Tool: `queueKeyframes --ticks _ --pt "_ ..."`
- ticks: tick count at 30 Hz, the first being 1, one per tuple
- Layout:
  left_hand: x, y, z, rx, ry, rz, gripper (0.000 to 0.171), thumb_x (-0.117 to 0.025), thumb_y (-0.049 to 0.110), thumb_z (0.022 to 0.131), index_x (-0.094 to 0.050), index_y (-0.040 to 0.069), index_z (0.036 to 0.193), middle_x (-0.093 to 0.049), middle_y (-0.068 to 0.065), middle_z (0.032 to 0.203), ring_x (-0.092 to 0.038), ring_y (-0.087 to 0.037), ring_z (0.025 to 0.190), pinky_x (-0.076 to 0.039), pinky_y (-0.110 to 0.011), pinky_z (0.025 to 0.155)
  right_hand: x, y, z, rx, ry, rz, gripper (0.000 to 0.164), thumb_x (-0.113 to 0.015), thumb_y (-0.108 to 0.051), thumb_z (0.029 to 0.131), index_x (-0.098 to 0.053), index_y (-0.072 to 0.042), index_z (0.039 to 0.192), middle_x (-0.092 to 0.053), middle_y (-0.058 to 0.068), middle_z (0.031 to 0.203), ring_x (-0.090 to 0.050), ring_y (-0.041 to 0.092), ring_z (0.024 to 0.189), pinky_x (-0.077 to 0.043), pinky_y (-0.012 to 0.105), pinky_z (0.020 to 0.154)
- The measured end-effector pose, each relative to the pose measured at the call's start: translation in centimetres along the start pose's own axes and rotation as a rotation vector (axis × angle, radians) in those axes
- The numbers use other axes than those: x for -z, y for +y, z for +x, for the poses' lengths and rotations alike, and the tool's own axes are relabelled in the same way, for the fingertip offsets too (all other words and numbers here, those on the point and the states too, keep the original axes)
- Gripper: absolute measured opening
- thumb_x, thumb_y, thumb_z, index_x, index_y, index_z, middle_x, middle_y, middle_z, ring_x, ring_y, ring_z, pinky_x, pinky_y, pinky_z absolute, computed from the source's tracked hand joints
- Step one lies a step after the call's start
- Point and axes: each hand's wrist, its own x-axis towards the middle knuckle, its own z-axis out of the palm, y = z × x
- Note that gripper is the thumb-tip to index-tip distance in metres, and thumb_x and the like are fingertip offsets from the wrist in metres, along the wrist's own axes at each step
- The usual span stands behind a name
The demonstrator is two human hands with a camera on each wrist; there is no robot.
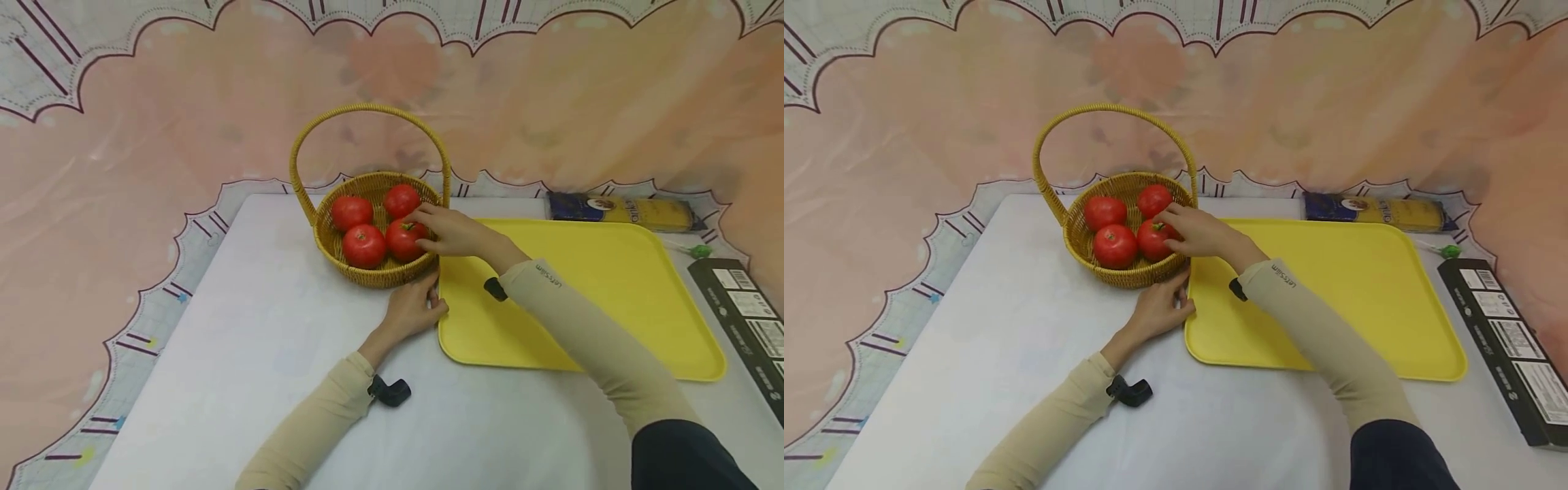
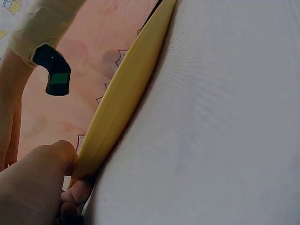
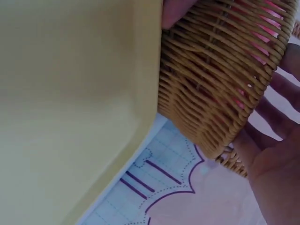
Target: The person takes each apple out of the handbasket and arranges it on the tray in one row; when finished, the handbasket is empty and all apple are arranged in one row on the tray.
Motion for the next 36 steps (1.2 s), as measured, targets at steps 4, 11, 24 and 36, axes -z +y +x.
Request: queueKeyframes --ticks 4,11,24,36 --pt "0.2 -0.4 -0.2 0.009 0.004 0.005 0.061 -0.058 0.026 0.078 -0.048 0.013 0.137 -0.056 0.01 0.07 -0.047 -0.005 0.058 -0.033 -0.02 0.049 -0.5 -0.5 1.2 -0.018 -0.051 -0.023 0.05 -0.062 -0.03 0.089 -0.049 -0.012 0.134 -0.045 0.013 0.132 -0.057 0.028 0.106 -0.045 0.044 0.096" --pt "0.4 -0.6 -0.4 0.017 0.003 -0.017 0.062 -0.057 0.027 0.079 -0.048 0.011 0.138 -0.056 0.01 0.07 -0.047 -0.006 0.058 -0.034 -0.02 0.05 -0.9 -0.9 2.9 -0.097 -0.14 0.003 0.062 -0.064 -0.04 0.086 -0.041 -0.018 0.139 -0.033 0.012 0.144 -0.054 0.032 0.116 -0.039 0.05 0.102" --pt "-0.6 -0.2 -1.4 0.001 0.02 -0.04 0.056 -0.057 0.026 0.078 -0.052 0.012 0.132 -0.055 0.01 0.069 -0.046 -0.005 0.057 -0.034 -0.021 0.05 -2.3 -1.3 2.7 -0.182 -0.137 0.022 0.063 -0.065 -0.042 0.084 -0.044 -0.021 0.139 -0.036 0.012 0.141 -0.053 0.028 0.117 -0.036 0.054 0.102" --pt "-0.1 -0.2 -0.7 -0.03 0.022 -0.008 0.059 -0.058 0.026 0.078 -0.049 0.011 0.135 -0.057 0.01 0.07 -0.048 -0.005 0.058 -0.035 -0.021 0.051 -2.3 -0.5 1.9 -0.142 0.016 0.129 0.061 -0.068 -0.041 0.081 -0.047 -0.023 0.136 -0.038 0.01 0.135 -0.053 0.028 0.114 -0.043 0.048 0.098"
